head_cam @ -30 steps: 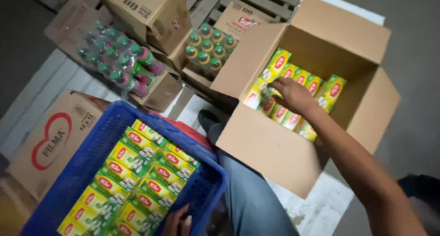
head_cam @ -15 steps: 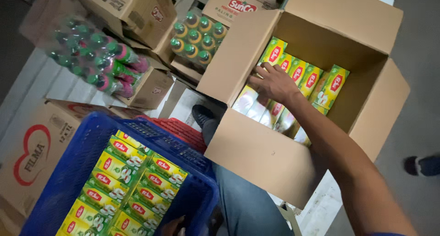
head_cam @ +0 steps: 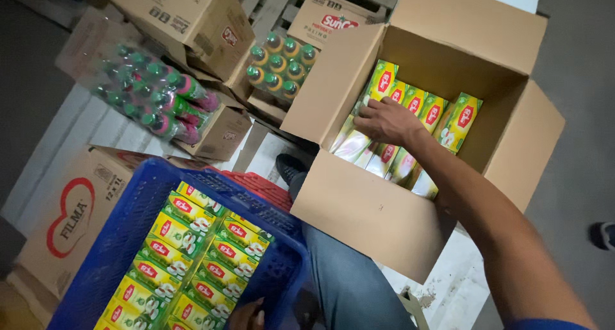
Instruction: The person transfers cartons of milk from a cardboard box into a blue plastic crate, arranging them in neat rows.
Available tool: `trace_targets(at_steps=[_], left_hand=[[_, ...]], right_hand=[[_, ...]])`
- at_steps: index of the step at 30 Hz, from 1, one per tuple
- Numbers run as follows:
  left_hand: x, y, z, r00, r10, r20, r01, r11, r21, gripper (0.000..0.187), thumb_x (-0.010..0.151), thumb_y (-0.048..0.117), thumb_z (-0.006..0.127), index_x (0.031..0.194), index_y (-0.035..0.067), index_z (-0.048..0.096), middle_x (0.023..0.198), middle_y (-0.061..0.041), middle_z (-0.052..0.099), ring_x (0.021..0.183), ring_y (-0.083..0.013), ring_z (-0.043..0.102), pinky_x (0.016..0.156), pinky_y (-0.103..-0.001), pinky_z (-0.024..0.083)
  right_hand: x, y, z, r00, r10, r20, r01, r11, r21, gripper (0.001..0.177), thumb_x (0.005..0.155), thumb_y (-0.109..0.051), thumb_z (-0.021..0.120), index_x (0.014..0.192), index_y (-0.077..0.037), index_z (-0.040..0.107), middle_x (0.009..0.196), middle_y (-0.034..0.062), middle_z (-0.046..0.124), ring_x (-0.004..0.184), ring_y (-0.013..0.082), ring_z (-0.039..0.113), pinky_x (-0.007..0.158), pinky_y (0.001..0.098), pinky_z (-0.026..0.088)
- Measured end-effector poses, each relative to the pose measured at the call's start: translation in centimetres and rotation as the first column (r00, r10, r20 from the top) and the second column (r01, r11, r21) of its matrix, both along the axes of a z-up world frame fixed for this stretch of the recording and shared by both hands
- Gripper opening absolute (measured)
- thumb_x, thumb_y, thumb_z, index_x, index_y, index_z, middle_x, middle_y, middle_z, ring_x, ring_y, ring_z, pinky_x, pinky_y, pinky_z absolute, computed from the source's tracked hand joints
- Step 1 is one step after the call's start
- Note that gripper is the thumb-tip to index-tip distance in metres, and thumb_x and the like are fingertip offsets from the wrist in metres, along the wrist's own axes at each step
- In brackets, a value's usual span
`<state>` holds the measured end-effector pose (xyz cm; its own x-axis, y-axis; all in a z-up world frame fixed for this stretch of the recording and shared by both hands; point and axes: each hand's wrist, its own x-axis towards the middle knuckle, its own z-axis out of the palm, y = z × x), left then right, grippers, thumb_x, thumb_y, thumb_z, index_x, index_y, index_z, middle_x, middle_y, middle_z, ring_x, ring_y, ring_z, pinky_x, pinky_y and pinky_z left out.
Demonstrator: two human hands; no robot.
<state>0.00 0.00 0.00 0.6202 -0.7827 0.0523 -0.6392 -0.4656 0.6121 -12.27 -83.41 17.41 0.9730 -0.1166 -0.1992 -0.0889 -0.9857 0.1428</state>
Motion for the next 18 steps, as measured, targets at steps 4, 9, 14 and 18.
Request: trace_targets(at_steps=[4,9,14,18], left_hand=[[-1.8,-13.3,9.4,0.995,0.089,0.032,-0.087,0.994,-0.071,0.033,0.094,0.039,0.071,0.122,0.028,0.085,0.107,0.004,0.087,0.086,-0.011,0.081,0.085,-0.026,0.063],[-2.9,-15.6,15.3,0.971,0.229,-0.075,-0.231,0.973,-0.015,0.033,0.094,0.039,0.069,0.121,0.032,0.087,0.107,0.007,0.087,0.075,-0.0083,0.08,0.073,-0.024,0.062],[-3.9,-18.8,20.4,0.954,0.27,0.132,-0.252,0.957,-0.141,0.023,0.094,0.036,0.074,0.115,0.036,0.084,0.102,0.009,0.083,0.072,-0.0079,0.076,0.063,-0.025,0.06],[-3.6,-16.8,17.9,0.951,0.309,0.006,-0.307,0.944,-0.119,0.033,0.092,0.037,0.08,0.125,0.033,0.085,0.121,0.003,0.085,0.113,-0.0143,0.082,0.097,-0.028,0.062]], right_hand=[[-1.1,0.6,2.0,0.989,0.012,0.15,-0.036,0.986,0.165,0.015,0.113,-0.026,0.058,0.126,-0.022,0.065,0.098,0.0065,0.066,0.087,0.0284,0.059,0.063,0.0429,0.053],[-4.6,-2.3,-1.2,0.994,0.1,-0.038,-0.096,0.991,0.091,0.049,0.091,-0.045,0.083,0.126,-0.014,0.066,0.119,-0.0017,0.062,0.101,0.0239,0.057,0.081,0.0426,0.065],[-7.1,-0.5,8.9,0.717,-0.571,-0.4,0.694,0.526,0.492,0.092,0.073,-0.059,0.088,0.153,-0.026,0.057,0.149,0.0141,0.066,0.135,0.0346,0.063,0.109,0.0466,0.05],[-7.2,2.7,15.7,0.739,-0.592,-0.322,0.654,0.517,0.552,0.091,0.077,-0.066,0.083,0.15,-0.017,0.059,0.156,0.009,0.066,0.135,0.0323,0.067,0.111,0.045,0.052]])
